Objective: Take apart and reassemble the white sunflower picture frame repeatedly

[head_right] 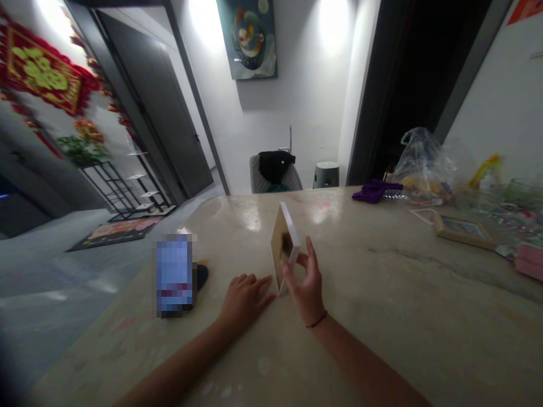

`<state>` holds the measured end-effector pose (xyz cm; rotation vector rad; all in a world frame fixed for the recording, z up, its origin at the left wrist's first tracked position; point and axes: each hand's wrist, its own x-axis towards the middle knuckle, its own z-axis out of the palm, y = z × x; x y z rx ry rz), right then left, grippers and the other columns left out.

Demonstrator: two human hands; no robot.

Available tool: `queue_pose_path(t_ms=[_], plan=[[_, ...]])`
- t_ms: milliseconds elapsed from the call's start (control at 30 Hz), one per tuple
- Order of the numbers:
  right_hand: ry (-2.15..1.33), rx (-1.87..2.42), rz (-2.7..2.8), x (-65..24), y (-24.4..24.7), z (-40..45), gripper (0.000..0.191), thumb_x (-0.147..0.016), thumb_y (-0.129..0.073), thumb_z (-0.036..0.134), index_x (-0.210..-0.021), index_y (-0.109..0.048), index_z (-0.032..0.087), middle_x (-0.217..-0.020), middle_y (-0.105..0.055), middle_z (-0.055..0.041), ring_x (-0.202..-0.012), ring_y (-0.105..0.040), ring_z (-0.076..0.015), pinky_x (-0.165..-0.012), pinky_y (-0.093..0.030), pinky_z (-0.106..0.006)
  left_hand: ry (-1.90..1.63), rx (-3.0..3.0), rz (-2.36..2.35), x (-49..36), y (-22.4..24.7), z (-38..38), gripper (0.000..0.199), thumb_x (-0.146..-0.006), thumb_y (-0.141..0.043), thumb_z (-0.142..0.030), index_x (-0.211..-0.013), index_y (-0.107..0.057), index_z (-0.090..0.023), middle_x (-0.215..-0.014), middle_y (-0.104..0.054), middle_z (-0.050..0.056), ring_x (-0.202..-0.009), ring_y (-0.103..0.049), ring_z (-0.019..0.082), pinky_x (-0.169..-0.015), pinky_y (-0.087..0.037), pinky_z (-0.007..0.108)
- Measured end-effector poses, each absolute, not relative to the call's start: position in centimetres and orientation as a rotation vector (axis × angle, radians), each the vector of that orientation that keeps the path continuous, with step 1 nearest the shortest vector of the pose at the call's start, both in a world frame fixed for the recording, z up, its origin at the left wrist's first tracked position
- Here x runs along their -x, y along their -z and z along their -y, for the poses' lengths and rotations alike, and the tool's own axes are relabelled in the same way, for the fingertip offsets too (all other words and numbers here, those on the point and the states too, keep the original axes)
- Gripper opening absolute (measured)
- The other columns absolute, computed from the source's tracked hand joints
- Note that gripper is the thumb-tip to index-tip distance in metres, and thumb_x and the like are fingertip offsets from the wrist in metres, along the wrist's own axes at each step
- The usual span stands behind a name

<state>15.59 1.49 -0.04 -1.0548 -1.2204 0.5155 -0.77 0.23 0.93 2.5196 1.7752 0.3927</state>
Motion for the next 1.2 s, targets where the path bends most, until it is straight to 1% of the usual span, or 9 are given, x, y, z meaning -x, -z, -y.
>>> queue_pose_path(t_ms=[167, 333, 433, 533, 633, 767, 900, 1100, 1200], plan=[[-0.049, 1.115, 1.751, -15.2, 1.1, -0.5, 0.048, -0.085, -0.044, 0.019, -0.132, -0.037, 0.021, -0.104, -0.063, -0.0083, -0.090, -0.060, -0.0178, -0.077, -0.049, -0.031, -0.859, -2.008, -1.823, 1.6, -0.7, -0.7, 0.033, -0.082, -0.043, -0.036, -0.103, -0.063, -0.021, -0.087, -0.065, 0.007, -0.083, -0.058, 0.021, -0.077, -0.041, 0.036], [0.312, 1.245, 2.142, -15.9, 1.6, -1.3, 0.041, -0.083, -0.045, 0.012, -0.122, -0.051, 0.024, -0.101, -0.064, -0.0078, -0.084, -0.058, -0.0199, -0.072, -0.046, -0.034, -1.369, -1.229, -1.457, 2.8, -0.8, -1.8, 0.052, -0.084, -0.026, -0.047, -0.106, -0.055, -0.011, -0.084, -0.068, 0.010, -0.078, -0.063, 0.022, -0.068, -0.048, 0.034], [0.296, 1.309, 2.240, -15.6, 1.4, -1.3, 0.036, -0.082, -0.052, 0.017, -0.117, -0.055, 0.023, -0.101, -0.064, -0.0086, -0.085, -0.056, -0.0214, -0.072, -0.045, -0.035, -1.339, -1.097, -1.387, 2.9, -0.7, -2.1, 0.057, -0.081, -0.034, -0.054, -0.110, -0.053, -0.010, -0.081, -0.069, 0.010, -0.074, -0.065, 0.023, -0.066, -0.050, 0.034], [0.136, 1.233, 2.251, -15.7, 1.4, -1.4, 0.038, -0.080, -0.057, 0.032, -0.116, -0.055, 0.021, -0.107, -0.063, -0.0092, -0.093, -0.055, -0.0218, -0.079, -0.043, -0.036, -1.303, -1.188, -1.498, 3.0, -0.4, -2.3, 0.061, -0.074, -0.054, -0.044, -0.125, -0.042, -0.013, -0.089, -0.069, 0.009, -0.077, -0.065, 0.022, -0.068, -0.050, 0.031], [0.068, 1.275, 2.125, -16.3, 1.8, -1.8, 0.044, -0.080, -0.053, 0.043, -0.116, -0.055, 0.019, -0.115, -0.059, -0.0113, -0.104, -0.052, -0.0232, -0.089, -0.040, -0.039, -1.271, -1.280, -1.592, 3.1, 0.1, -2.5, 0.061, -0.080, -0.050, -0.033, -0.133, -0.029, -0.012, -0.099, -0.067, 0.012, -0.082, -0.065, 0.020, -0.071, -0.050, 0.031], [0.092, 1.509, 1.963, -17.7, 3.1, -2.8, 0.058, -0.075, -0.056, 0.044, -0.122, -0.048, 0.012, -0.121, -0.053, -0.0170, -0.113, -0.046, -0.0291, -0.095, -0.035, -0.047, -1.113, -1.613, -1.835, 3.0, 0.4, -2.5, 0.050, -0.084, -0.042, -0.032, -0.129, -0.038, -0.011, -0.116, -0.059, 0.015, -0.099, -0.059, 0.022, -0.086, -0.045, 0.035], [-0.007, 1.501, 2.026, -19.0, 3.4, -3.4, 0.047, -0.074, -0.057, 0.036, -0.115, -0.052, 0.014, -0.107, -0.061, -0.0131, -0.102, -0.052, -0.0252, -0.089, -0.040, -0.041, -0.767, -1.981, -2.138, 2.6, 0.3, -2.2, 0.048, -0.083, -0.043, -0.041, -0.121, -0.049, -0.011, -0.130, -0.048, 0.016, -0.122, -0.041, 0.028, -0.102, -0.028, 0.042], [-0.107, 1.465, 2.016, -20.5, 1.5, -3.2, 0.025, -0.068, -0.065, 0.035, -0.085, -0.059, 0.016, -0.082, -0.062, -0.0073, -0.079, -0.056, -0.0199, -0.072, -0.044, -0.032, -0.537, -2.183, -1.944, 3.6, 0.0, -1.8, 0.082, -0.066, -0.058, -0.057, -0.132, -0.037, -0.013, -0.138, -0.038, 0.017, -0.127, -0.035, 0.029, -0.104, -0.027, 0.039], [-0.266, 1.408, 2.061, -21.1, 1.0, -3.1, 0.021, -0.066, -0.067, 0.034, -0.069, -0.055, 0.018, -0.068, -0.058, -0.0015, -0.064, -0.053, -0.0150, -0.060, -0.041, -0.026, -0.567, -2.242, -1.867, 4.2, -0.2, -1.5, 0.072, -0.068, -0.060, -0.052, -0.130, -0.043, -0.018, -0.136, -0.043, 0.014, -0.125, -0.038, 0.028, -0.104, -0.028, 0.039]])
